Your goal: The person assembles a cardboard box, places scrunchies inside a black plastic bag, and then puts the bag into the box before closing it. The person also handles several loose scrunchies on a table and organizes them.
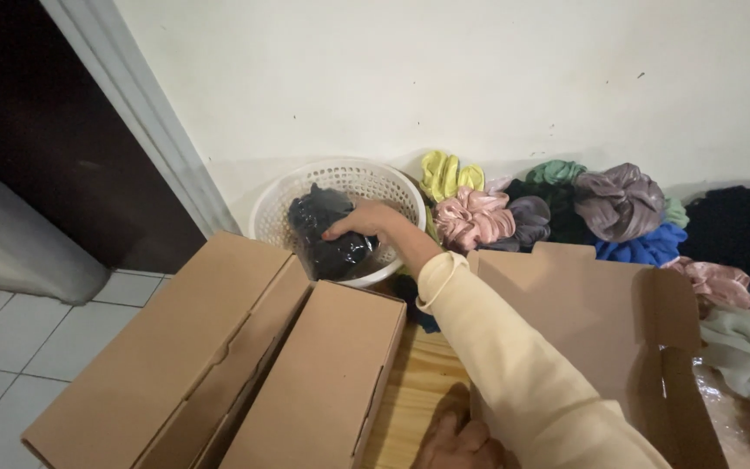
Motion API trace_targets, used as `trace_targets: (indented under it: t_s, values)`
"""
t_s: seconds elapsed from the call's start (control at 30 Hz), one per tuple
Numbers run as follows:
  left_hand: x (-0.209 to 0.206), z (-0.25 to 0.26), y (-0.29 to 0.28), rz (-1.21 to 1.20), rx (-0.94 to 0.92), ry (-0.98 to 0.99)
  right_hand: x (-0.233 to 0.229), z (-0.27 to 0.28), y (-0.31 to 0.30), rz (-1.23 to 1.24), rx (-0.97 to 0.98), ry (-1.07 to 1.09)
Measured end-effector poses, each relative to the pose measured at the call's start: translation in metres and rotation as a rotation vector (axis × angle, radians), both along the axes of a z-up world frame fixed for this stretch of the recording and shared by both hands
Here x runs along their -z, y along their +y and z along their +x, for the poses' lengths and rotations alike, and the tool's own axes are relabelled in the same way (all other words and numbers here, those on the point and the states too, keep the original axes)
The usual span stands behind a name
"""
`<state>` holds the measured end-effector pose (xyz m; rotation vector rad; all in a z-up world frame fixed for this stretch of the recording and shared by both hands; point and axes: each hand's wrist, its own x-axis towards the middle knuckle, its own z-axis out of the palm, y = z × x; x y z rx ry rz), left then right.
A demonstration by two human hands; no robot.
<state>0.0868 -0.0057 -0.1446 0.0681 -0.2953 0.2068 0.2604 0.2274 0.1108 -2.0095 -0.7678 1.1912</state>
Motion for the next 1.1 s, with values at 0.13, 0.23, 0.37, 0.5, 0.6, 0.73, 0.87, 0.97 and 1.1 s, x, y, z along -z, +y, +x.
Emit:
trace_targets:
  t_s: [0.13, 0.23, 0.37, 0.5, 0.6, 0.73, 0.87, 0.97, 1.1]
  values:
    - [0.021, -0.007, 0.006, 0.648, -0.092, 0.328, -0.015, 0.005, -0.011, 0.144, 0.101, -0.121]
    - [-0.059, -0.032, 0.017, 1.856, -0.453, 0.253, -0.050, 0.011, -0.040, 0.359, 0.193, -0.081]
    - [-0.095, -0.044, 0.025, 2.282, -0.911, 0.078, -0.078, 0.050, -0.107, 0.835, 0.036, 0.239]
    - [-0.103, -0.049, 0.018, 2.352, -0.902, 0.223, -0.097, 0.063, -0.214, 0.770, -0.057, 0.004]
    - [-0.135, -0.053, 0.020, 2.306, -0.839, 0.218, -0.102, 0.059, -0.290, 0.497, -0.312, -0.295]
    - [-0.136, -0.053, 0.022, 2.347, -0.811, 0.242, -0.051, 0.067, -0.369, 0.196, -0.406, -0.113]
    - [-0.148, -0.057, 0.020, 2.388, -0.704, 0.319, -0.008, 0.068, -0.402, -0.045, -0.577, -0.358]
    - [-0.146, -0.054, 0.023, 2.459, -0.658, 0.295, 0.002, 0.060, -0.400, -0.084, -0.575, -0.150]
    - [-0.144, -0.052, 0.023, 2.425, -0.646, 0.333, 0.011, 0.052, -0.395, -0.051, -0.621, -0.090]
